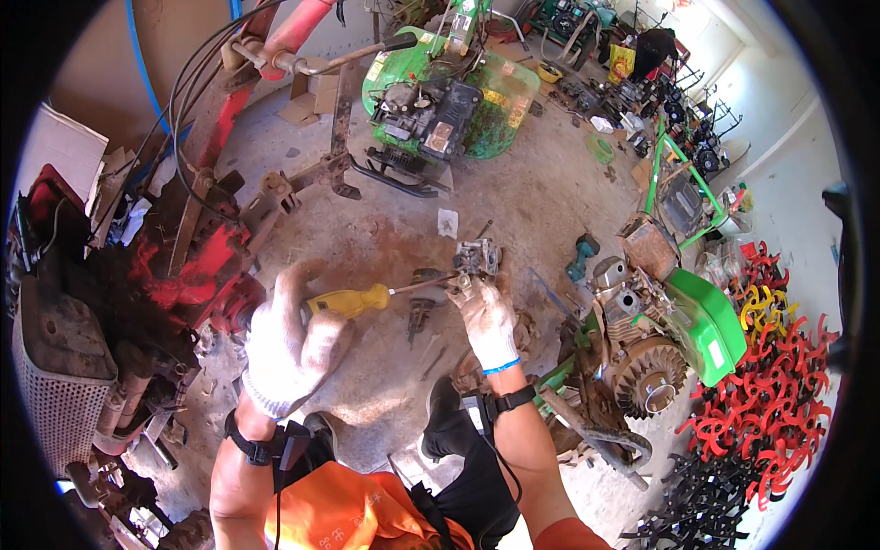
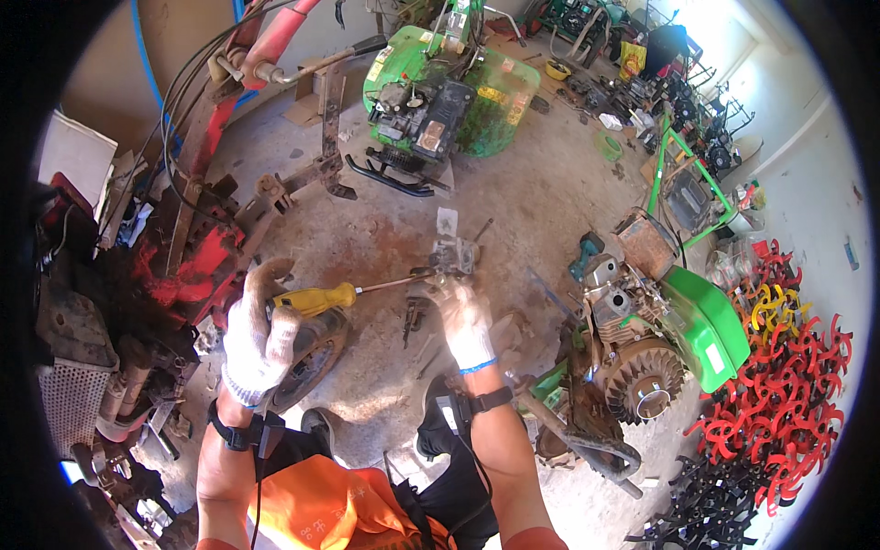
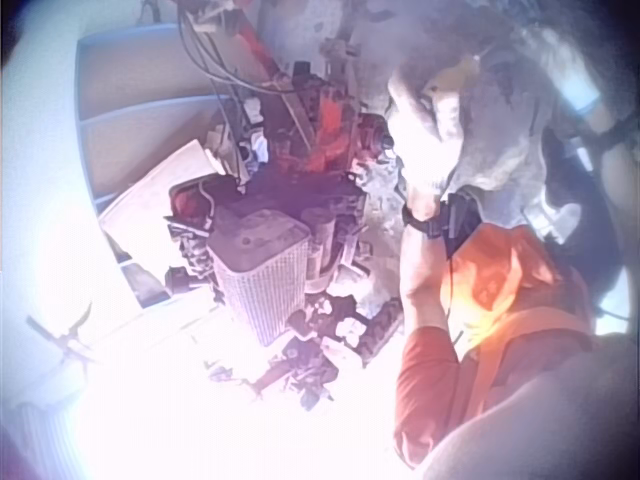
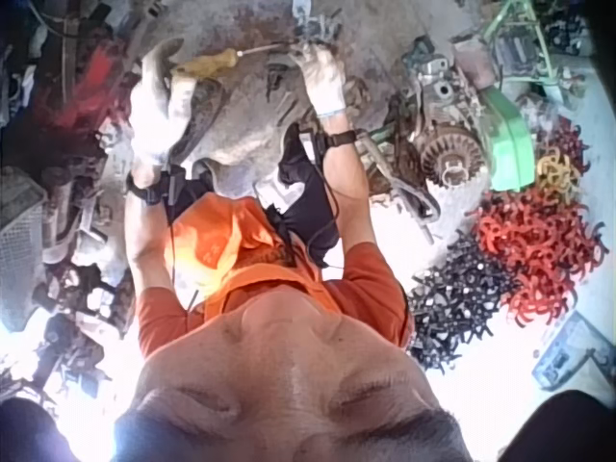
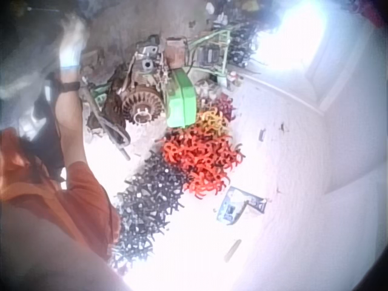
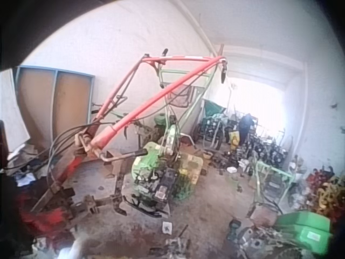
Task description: The person holds a small metallic engine component and uses a yellow-handled screwdriver to adjust internal parts. The person repeatedly rotates the component and manipulates the screwdriver inside it while seated in a workshop.
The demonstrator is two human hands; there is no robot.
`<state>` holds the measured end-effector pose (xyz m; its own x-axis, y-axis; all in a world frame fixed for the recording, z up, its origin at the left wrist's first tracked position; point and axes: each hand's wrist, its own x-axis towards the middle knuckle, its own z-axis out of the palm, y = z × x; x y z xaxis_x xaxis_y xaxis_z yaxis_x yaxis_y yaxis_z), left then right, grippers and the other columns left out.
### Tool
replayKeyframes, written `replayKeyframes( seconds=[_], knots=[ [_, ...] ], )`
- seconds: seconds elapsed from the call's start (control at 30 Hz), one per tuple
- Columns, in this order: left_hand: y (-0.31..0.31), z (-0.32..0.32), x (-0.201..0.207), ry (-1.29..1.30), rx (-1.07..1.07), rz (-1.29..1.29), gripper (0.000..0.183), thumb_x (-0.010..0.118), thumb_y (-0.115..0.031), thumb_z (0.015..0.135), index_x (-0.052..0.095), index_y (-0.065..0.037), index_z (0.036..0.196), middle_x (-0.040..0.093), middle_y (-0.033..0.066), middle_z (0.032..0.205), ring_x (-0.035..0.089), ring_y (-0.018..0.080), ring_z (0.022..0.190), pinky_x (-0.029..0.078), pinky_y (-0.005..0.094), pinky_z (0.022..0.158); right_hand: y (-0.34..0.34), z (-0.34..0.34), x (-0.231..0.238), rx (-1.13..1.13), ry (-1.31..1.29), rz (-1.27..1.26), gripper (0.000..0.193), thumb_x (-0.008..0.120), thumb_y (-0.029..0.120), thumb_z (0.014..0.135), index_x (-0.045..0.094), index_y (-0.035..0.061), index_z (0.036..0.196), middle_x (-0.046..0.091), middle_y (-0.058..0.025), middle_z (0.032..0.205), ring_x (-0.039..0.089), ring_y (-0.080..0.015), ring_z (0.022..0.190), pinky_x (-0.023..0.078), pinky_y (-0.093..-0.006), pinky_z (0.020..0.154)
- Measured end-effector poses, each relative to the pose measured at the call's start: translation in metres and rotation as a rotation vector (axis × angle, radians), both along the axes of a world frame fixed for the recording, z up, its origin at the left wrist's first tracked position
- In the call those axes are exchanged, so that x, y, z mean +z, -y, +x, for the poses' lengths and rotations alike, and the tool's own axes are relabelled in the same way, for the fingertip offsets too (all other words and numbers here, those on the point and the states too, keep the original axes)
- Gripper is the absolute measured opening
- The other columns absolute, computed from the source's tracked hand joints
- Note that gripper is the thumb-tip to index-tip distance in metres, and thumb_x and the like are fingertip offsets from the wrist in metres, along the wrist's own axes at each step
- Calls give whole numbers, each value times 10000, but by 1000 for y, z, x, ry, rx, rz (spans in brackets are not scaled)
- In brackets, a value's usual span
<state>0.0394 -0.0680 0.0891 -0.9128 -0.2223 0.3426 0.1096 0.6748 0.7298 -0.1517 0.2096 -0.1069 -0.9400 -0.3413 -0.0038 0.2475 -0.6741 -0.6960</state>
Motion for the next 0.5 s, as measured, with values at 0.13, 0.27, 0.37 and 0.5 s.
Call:
replayKeyframes(
  seconds=[0.13, 0.27, 0.37, 0.5],
  knots=[
    [2, -2, -4, -16, 6, 20, 478, 759, -189, 937, 597, 4, 1343, 675, 209, 1214, 715, 320, 1063, 563, 380, 929, -2, 0, 2, -9, -26, 28, 444, 723, 230, 1020, 591, 90, 1420, 731, -174, 1279, 709, -374, 1199, 583, -551, 1036],
    [1, -9, -6, -220, -95, 110, 474, 731, -234, 980, 603, 20, 1359, 681, 210, 1219, 721, 289, 1089, 555, 377, 948, 1, 1, 1, 5, -20, 1, 504, 719, 234, 1026, 568, 99, 1486, 718, -166, 1311, 706, -359, 1206, 586, -546, 1021],
    [-2, -2, -3, -165, -43, 124, 461, 743, -199, 979, 602, 24, 1357, 681, 191, 1240, 715, 288, 1079, 556, 393, 952, 5, 3, 2, 15, -5, 44, 525, 715, 224, 1026, 554, 105, 1511, 711, -160, 1319, 708, -354, 1196, 589, -545, 1007],
    [0, 0, 1, -33, 0, -88, 480, 790, -141, 932, 601, 11, 1346, 675, 174, 1252, 719, 284, 1032, 572, 398, 923, 0, 6, 3, -8, -26, 61, 498, 711, 209, 1025, 572, 89, 1488, 710, -157, 1318, 708, -352, 1195, 578, -550, 1016]
  ],
)
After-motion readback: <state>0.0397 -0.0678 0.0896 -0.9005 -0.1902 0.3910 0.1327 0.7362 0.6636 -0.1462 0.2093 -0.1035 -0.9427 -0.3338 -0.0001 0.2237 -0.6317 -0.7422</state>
